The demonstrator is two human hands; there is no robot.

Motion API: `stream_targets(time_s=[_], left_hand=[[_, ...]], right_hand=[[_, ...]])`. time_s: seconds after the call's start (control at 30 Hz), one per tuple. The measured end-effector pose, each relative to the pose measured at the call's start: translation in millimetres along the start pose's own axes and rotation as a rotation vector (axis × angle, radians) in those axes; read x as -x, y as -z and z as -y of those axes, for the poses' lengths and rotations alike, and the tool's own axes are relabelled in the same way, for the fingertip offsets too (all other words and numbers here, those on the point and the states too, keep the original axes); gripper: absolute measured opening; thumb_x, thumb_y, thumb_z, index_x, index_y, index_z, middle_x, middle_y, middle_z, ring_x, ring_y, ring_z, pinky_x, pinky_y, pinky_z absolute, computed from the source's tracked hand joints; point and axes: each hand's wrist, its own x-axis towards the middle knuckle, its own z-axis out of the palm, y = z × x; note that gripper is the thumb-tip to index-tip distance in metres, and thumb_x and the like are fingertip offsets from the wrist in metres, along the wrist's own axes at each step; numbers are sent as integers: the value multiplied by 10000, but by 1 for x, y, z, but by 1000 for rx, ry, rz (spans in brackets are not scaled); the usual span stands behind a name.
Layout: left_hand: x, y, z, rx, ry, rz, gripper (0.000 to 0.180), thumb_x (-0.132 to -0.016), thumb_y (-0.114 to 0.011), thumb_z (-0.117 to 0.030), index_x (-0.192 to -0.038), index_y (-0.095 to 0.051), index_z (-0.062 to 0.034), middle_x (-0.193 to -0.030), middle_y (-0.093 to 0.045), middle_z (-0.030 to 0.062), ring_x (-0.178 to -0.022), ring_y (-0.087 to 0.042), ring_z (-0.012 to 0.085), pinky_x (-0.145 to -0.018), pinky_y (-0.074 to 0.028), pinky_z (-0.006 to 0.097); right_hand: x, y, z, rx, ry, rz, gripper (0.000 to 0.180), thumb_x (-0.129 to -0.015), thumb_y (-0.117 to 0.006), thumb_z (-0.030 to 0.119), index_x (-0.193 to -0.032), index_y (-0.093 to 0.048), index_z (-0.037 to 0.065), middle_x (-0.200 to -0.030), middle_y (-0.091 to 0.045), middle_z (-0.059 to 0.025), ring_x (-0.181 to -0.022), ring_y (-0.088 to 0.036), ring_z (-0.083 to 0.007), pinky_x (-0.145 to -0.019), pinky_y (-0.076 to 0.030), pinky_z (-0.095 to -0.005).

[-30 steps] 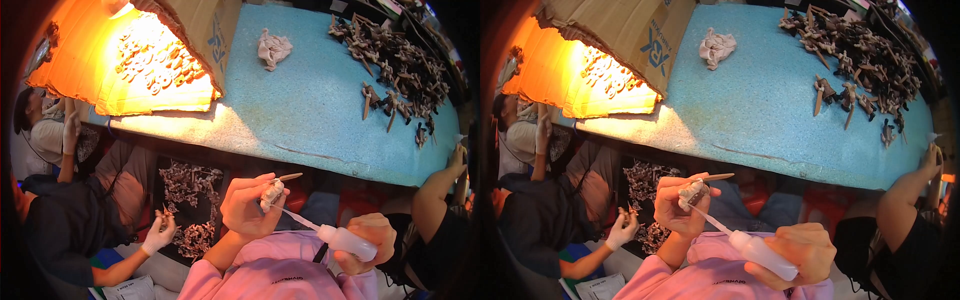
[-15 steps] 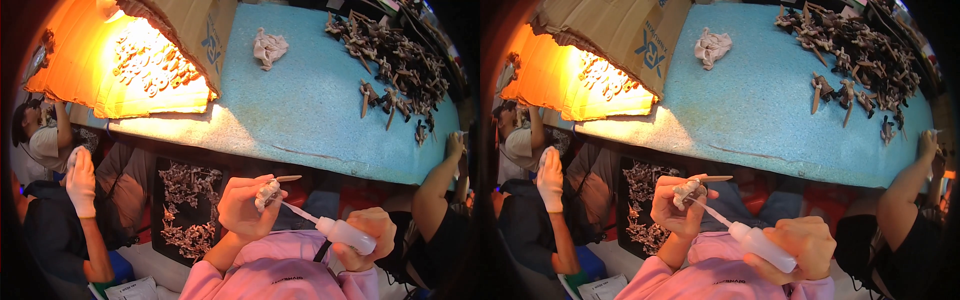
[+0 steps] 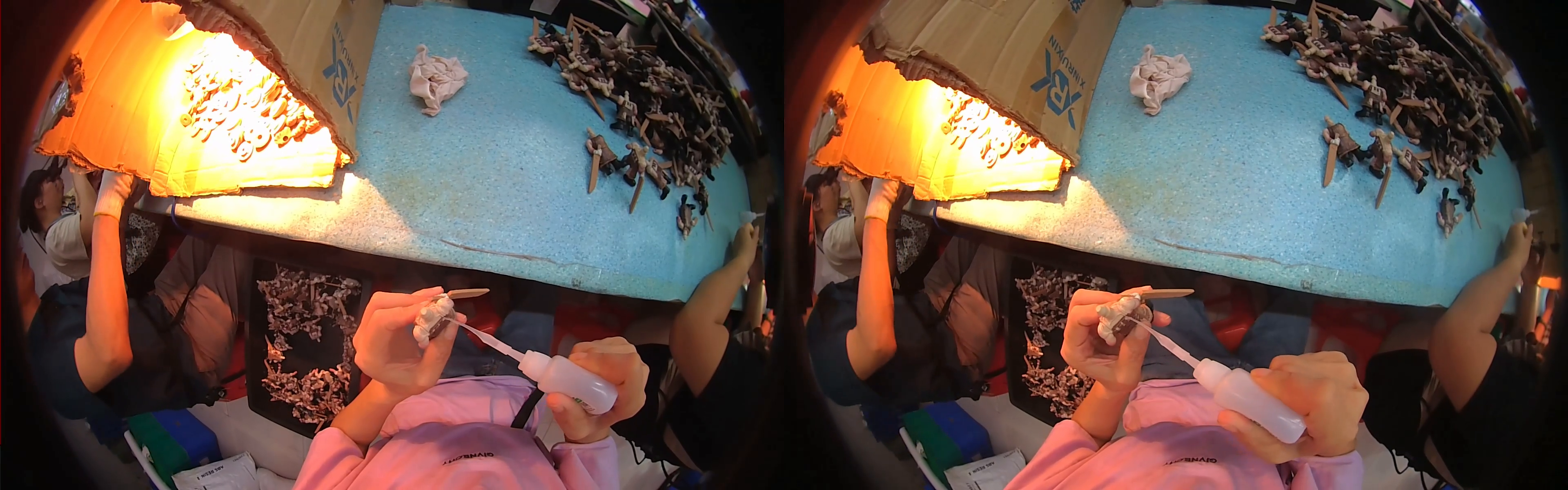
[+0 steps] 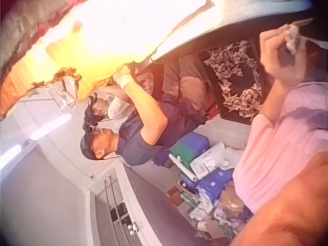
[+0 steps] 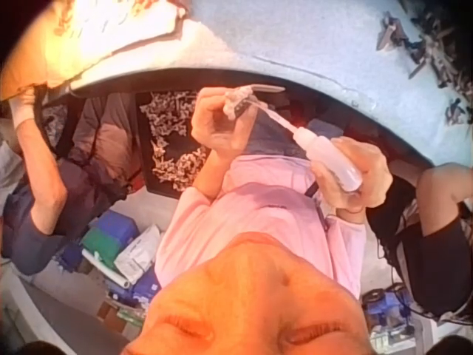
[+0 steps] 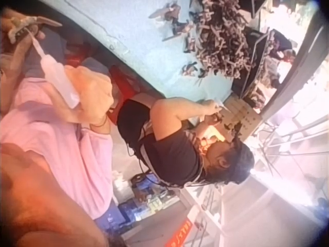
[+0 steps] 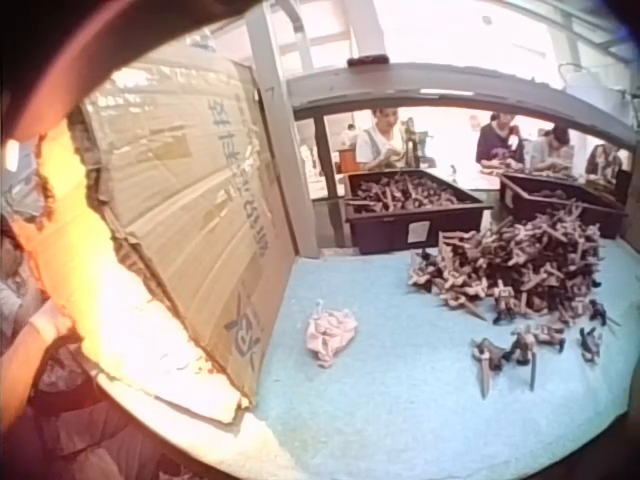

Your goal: The person assembles small plastic figurines by hand, joining toy parts together with glue from a bottle.

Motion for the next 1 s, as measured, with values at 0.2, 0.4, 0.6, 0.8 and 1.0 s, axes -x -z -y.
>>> stream_targets(time_s=[0.2,0.4,0.6,0.8,1.0], left_hand=[[1,1,-1,38,33,-24,351,-661,-639,158,-968,-511,46,-932,-532,191,-797,-626,222,-641,-569,302],[0,8,-3,-127,122,-1,288,-670,-649,140,-907,-517,43,-883,-558,142,-757,-588,155,-632,-524,287],[-1,11,-12,268,319,-127,191,-738,-589,83,-901,-518,13,-878,-546,96,-812,-591,169,-588,-569,313],[9,43,-16,327,386,-229,204,-742,-595,74,-915,-524,-7,-919,-562,99,-801,-595,145,-600,-573,302],[12,61,-30,380,411,-290,145,-747,-596,109,-851,-546,21,-897,-580,101,-751,-575,122,-637,-534,265]], right_hand=[[12,-4,0,-167,-349,-196,606,-684,-719,497,-864,-438,-8,-639,-509,-64,-462,-491,-126,-411,-375,-209],[-26,-4,-26,-739,-521,-70,462,-768,-650,331,-952,-443,-40,-705,-522,-119,-514,-492,-143,-463,-399,-225],[-62,-16,-50,-625,-428,-52,309,-710,-614,95,-979,-512,-18,-926,-580,-109,-864,-543,-145,-765,-417,-249],[-119,-59,-75,-498,-342,154,315,-726,-620,-22,-1006,-477,-6,-965,-610,-120,-893,-581,-160,-777,-460,-263],[-153,-82,-141,-151,-158,159,394,-744,-618,-39,-1098,-453,13,-995,-621,-137,-914,-602,-177,-798,-480,-278]])
